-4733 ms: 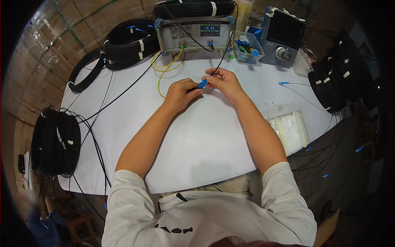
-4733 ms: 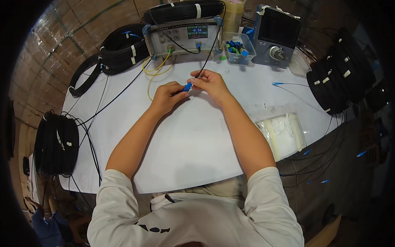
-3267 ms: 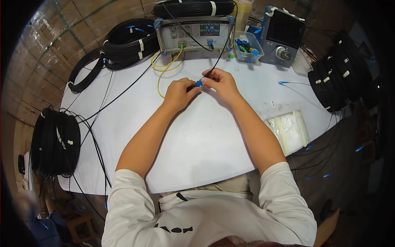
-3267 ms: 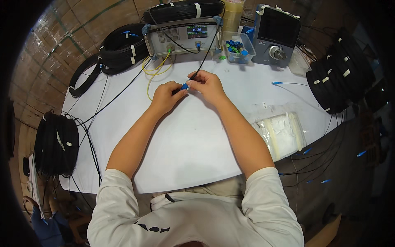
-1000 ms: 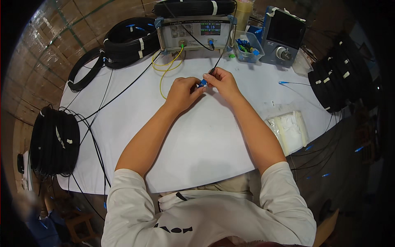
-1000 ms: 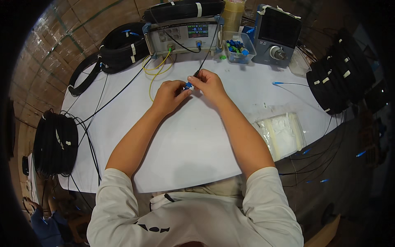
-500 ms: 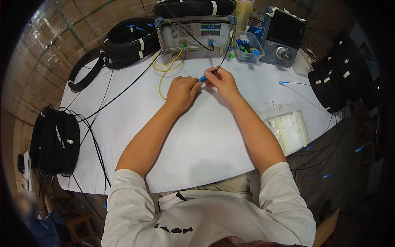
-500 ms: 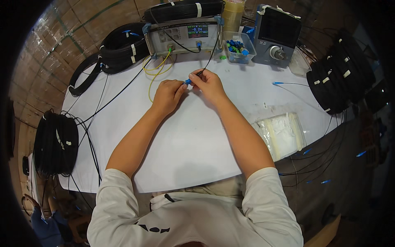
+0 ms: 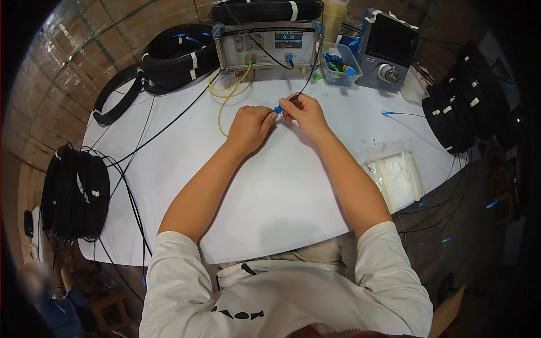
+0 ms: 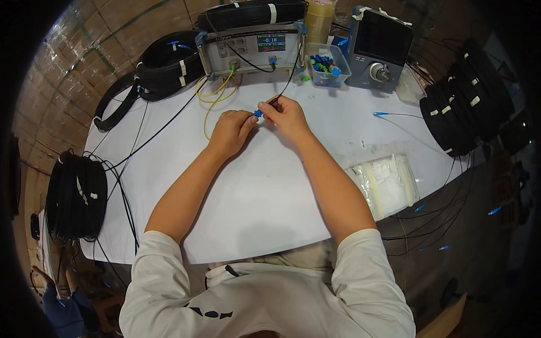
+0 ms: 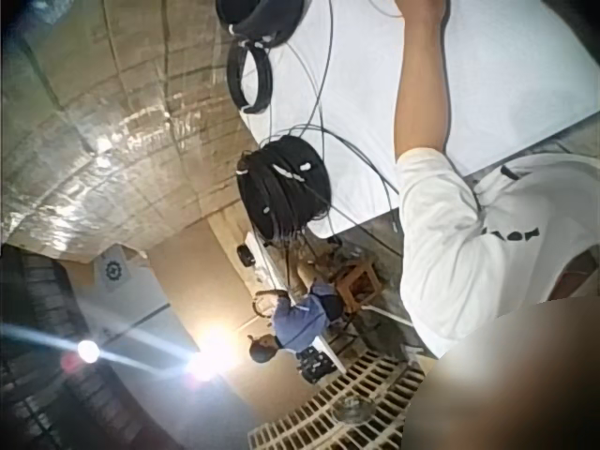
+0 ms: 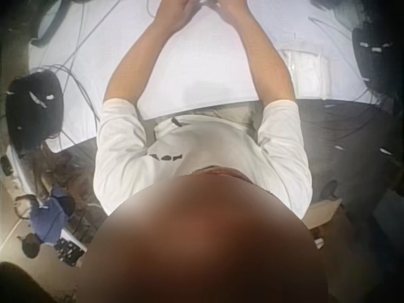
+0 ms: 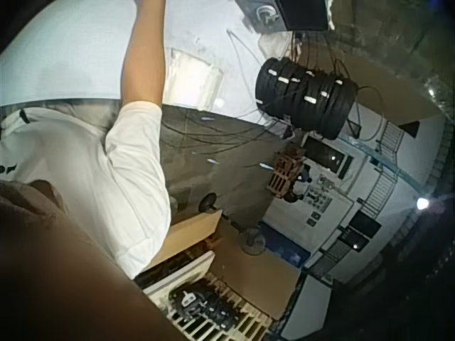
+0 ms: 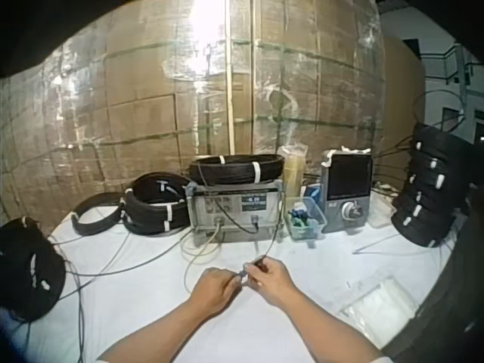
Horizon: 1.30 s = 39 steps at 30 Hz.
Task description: Inspecting and testing blue fiber optic connectors using laboratory test equipment.
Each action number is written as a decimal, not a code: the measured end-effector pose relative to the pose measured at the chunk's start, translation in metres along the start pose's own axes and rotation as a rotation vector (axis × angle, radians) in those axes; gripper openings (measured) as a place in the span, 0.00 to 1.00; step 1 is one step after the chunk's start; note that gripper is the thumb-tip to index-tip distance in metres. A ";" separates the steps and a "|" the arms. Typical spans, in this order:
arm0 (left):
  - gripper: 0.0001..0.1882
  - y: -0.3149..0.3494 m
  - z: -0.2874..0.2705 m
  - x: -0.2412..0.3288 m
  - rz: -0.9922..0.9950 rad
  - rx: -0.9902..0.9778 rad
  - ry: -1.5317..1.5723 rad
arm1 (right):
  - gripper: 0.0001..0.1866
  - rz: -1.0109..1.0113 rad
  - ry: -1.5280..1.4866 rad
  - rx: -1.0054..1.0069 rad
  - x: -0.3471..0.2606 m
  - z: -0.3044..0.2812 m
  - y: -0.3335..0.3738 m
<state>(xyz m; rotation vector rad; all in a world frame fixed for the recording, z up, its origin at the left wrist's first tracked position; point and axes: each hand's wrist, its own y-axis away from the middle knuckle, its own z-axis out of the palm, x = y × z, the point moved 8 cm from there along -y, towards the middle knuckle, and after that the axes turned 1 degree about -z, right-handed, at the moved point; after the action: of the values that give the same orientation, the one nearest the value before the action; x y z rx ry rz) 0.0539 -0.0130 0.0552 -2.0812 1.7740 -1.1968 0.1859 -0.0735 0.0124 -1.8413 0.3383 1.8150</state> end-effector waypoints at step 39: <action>0.14 0.008 0.019 -0.038 -0.365 -0.128 0.328 | 0.12 -0.002 -0.076 -0.106 0.003 0.004 0.000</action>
<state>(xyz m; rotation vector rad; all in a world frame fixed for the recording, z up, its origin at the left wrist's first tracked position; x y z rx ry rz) 0.0605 0.0119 0.0201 -2.4823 1.6760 -1.6428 0.1825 -0.0706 0.0095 -1.8356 0.2161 1.9294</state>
